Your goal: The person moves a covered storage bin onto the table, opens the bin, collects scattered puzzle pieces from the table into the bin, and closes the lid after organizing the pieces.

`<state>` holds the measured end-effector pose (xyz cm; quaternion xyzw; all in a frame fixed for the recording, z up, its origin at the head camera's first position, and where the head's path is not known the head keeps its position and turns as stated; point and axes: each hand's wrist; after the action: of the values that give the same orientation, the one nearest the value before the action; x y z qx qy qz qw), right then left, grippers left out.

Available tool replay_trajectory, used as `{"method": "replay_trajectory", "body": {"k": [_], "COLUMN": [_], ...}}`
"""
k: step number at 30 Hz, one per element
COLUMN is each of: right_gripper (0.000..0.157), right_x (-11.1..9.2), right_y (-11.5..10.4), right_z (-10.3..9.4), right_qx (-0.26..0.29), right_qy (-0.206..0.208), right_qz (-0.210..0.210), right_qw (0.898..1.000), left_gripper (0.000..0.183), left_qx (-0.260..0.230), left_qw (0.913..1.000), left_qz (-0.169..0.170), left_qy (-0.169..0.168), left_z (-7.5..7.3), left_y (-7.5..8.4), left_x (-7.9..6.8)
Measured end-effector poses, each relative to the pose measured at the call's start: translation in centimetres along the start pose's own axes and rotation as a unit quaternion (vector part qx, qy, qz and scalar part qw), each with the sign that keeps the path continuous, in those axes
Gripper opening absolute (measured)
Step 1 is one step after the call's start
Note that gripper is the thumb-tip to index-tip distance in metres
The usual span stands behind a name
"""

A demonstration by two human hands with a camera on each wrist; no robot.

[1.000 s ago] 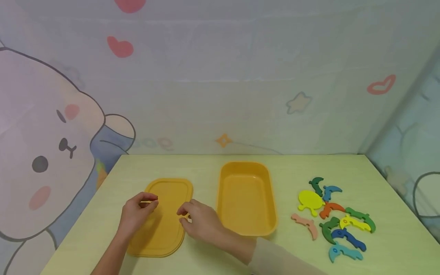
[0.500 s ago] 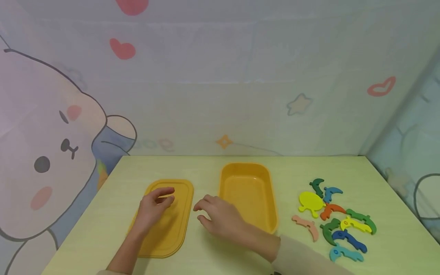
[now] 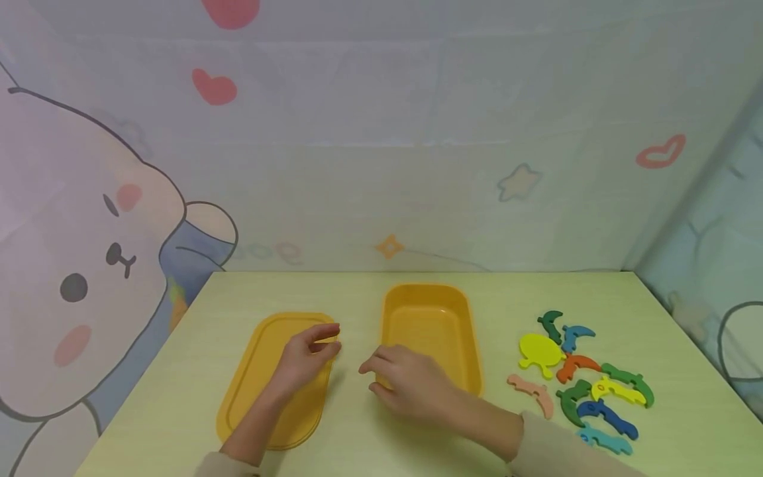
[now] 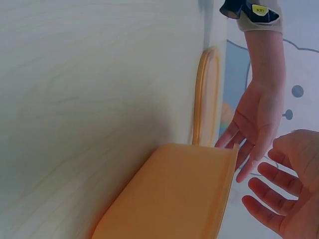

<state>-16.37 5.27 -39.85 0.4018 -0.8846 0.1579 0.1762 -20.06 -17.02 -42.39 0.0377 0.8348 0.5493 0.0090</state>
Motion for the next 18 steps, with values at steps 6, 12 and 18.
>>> {"method": "replay_trajectory", "body": {"k": [6, 12, 18], "right_gripper": [0.023, 0.029, 0.032], "right_x": [-1.1, -2.2, -3.3], "right_y": [1.3, 2.5, 3.4], "right_z": [-0.5, -1.4, -2.5], "right_qx": [-0.009, -0.018, -0.023], "right_qy": [0.033, 0.035, 0.011], "right_qz": [-0.038, -0.04, -0.011], "right_qw": [0.999, 0.998, 1.0], "left_gripper": [0.041, 0.046, 0.05], "left_qx": [-0.022, -0.057, -0.069], "left_qw": [0.9991, 0.9964, 0.9928], "left_qz": [-0.001, -0.002, -0.03], "left_qy": [-0.035, -0.063, -0.093], "left_z": [1.8, 3.4, 4.5], "left_y": [0.6, 1.0, 1.4], "left_x": [0.3, 0.8, 1.1]}}
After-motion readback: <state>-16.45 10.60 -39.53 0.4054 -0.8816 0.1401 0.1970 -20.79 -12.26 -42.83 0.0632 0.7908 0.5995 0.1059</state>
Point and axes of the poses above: each hand's wrist, its own x-axis towards the middle knuckle, its own z-axis out of the palm, y = z × x, and after that the axes turned 1 degree about z, right-handed
